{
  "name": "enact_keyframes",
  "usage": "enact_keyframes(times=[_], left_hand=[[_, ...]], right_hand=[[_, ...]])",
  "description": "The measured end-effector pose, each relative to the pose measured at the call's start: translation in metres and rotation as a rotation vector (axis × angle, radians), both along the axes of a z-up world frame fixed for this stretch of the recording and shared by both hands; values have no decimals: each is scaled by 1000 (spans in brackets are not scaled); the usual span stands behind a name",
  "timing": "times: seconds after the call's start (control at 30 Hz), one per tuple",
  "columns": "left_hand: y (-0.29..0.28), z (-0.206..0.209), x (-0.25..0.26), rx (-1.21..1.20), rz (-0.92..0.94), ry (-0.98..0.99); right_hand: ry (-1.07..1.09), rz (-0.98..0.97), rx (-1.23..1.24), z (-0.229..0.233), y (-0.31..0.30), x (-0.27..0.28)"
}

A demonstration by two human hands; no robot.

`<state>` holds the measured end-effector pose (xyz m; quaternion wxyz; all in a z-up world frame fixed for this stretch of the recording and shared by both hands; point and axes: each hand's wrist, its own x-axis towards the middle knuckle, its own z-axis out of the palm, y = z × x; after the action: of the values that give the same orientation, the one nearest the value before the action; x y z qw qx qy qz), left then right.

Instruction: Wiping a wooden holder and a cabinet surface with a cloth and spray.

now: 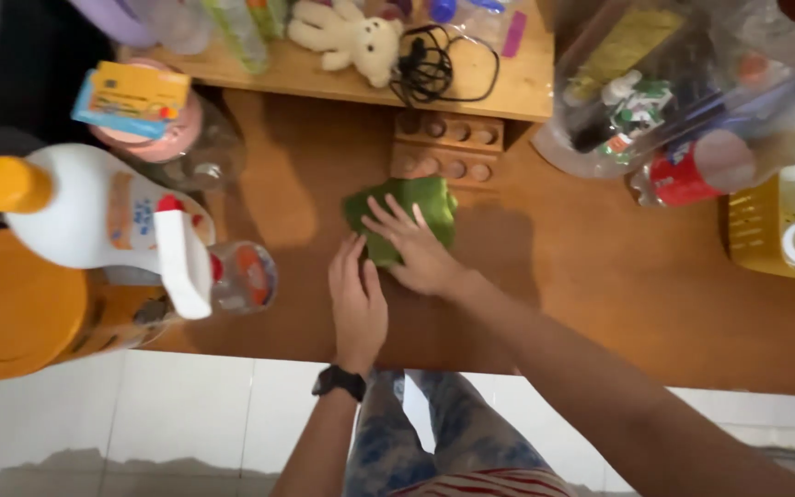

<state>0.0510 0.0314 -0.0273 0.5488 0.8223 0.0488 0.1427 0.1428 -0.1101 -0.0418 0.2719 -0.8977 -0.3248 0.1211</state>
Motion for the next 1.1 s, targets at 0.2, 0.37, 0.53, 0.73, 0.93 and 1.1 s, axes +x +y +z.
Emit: enact_keyframes(times=[0.2, 0.37, 0.53, 0.73, 0.93, 1.1], left_hand=[[20, 2, -14, -63, -4, 59], [42, 4, -38, 93, -73, -113], [58, 3, -51, 57, 140, -238], [66, 9, -44, -80, 340, -175], [68, 11, -24, 38, 608, -189], [69, 29, -2, 56, 707, -319]], right_hand=[[-7, -135, -72, 6, 46, 12], [-5, -22, 3, 19, 16, -45], [44, 11, -70, 46, -31, -103], [-76, -309, -31, 36, -75, -89], [-393, -923, 301, 15, -72, 25], [-401, -870, 213, 4, -53, 58]])
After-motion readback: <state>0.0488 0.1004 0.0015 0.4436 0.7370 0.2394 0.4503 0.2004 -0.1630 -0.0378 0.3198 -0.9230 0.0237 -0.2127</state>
